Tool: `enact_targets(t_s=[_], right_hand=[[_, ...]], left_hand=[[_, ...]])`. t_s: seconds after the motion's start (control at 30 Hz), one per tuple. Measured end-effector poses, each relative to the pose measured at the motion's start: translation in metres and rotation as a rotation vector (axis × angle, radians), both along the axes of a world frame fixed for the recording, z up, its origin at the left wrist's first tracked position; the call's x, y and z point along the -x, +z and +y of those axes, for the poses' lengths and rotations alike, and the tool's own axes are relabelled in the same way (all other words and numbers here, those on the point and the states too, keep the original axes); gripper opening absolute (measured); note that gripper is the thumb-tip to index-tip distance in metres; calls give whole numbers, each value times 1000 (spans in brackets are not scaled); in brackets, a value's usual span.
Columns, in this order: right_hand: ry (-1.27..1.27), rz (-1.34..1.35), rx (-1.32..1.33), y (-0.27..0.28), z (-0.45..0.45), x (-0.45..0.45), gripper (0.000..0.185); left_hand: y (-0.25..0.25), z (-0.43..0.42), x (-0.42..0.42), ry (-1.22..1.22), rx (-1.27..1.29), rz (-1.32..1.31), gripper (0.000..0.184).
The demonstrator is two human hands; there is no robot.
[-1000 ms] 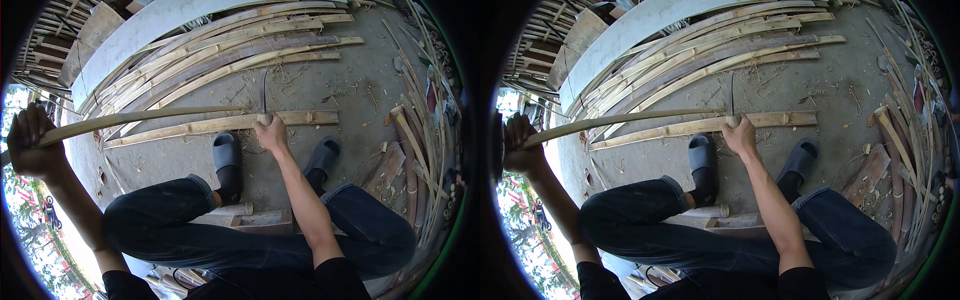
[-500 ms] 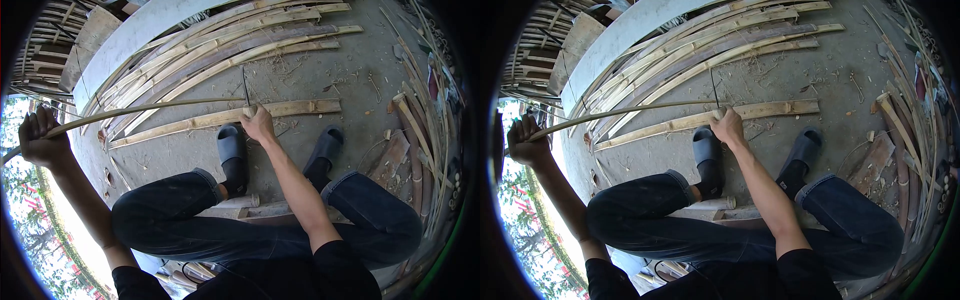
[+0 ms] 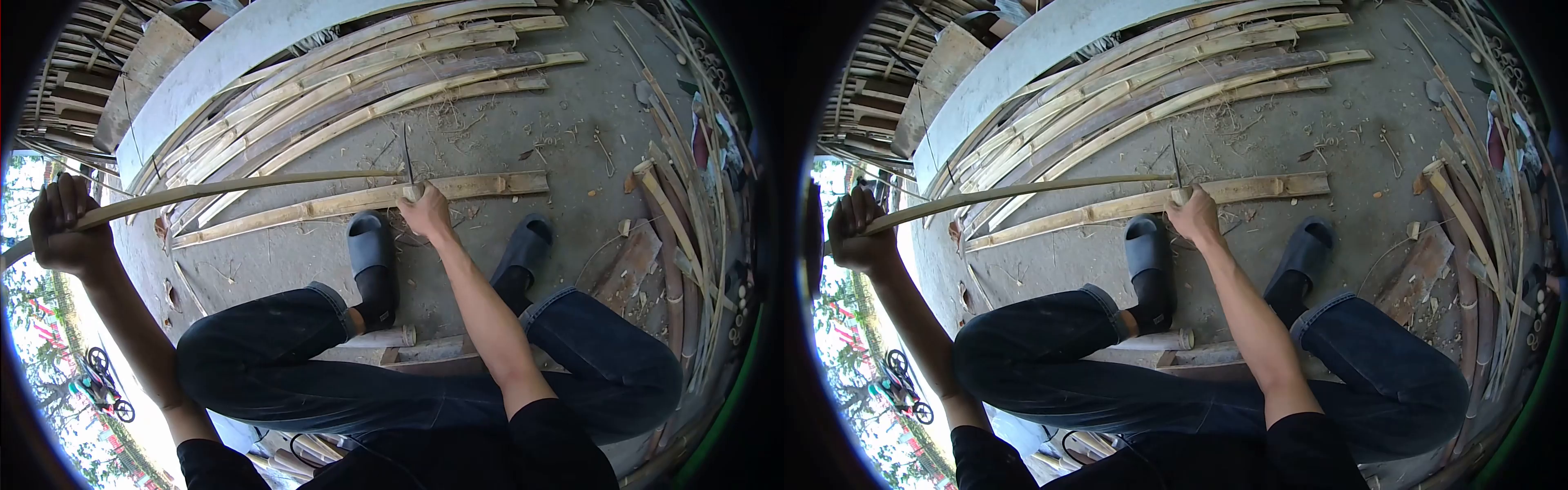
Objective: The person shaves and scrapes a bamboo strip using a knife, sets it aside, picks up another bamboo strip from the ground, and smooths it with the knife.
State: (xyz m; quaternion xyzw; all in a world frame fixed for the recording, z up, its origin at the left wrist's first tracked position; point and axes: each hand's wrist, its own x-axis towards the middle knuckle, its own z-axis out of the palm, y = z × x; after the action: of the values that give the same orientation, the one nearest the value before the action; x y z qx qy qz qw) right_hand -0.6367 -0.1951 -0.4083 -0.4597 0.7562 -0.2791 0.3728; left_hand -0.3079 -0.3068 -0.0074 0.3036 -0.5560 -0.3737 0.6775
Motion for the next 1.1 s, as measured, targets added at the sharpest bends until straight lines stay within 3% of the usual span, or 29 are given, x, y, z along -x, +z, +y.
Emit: enact_targets(t_s=[0.07, 0.2, 0.43, 0.5, 0.57, 0.63, 0.67, 0.8, 0.87, 1.1], right_hand=[[-98, -108, 135, 13, 0, -3, 46], [-116, -219, 135, 13, 9, -5, 46], [-25, -34, -59, 4, 21, -27, 58], [-25, -44, 106, 19, 22, -33, 63], [-9, -43, 172, -6, 23, -36, 66], [98, 100, -322, -34, 17, -31, 67], [37, -40, -386, -43, 12, -20, 69], [83, 29, -297, -52, 25, -8, 70], [-26, 37, -83, -39, 27, -2, 68], [-129, -16, -88, -41, 29, 18, 65]], left_hand=[[-2, -6, -3, 48, -3, 6, 35], [-4, -11, -10, 101, -20, 25, 36], [-4, -10, -12, 184, -20, 37, 36], [-3, -14, -18, 168, -21, 27, 37], [-2, -15, -18, 145, -18, 29, 37], [-2, -14, -11, 148, -30, 40, 37], [-3, -13, -13, 128, -39, 37, 37], [-4, -15, -28, 93, -76, 11, 37], [-6, -15, -26, 141, -72, 26, 36], [-12, -18, -42, 155, -94, 77, 36]])
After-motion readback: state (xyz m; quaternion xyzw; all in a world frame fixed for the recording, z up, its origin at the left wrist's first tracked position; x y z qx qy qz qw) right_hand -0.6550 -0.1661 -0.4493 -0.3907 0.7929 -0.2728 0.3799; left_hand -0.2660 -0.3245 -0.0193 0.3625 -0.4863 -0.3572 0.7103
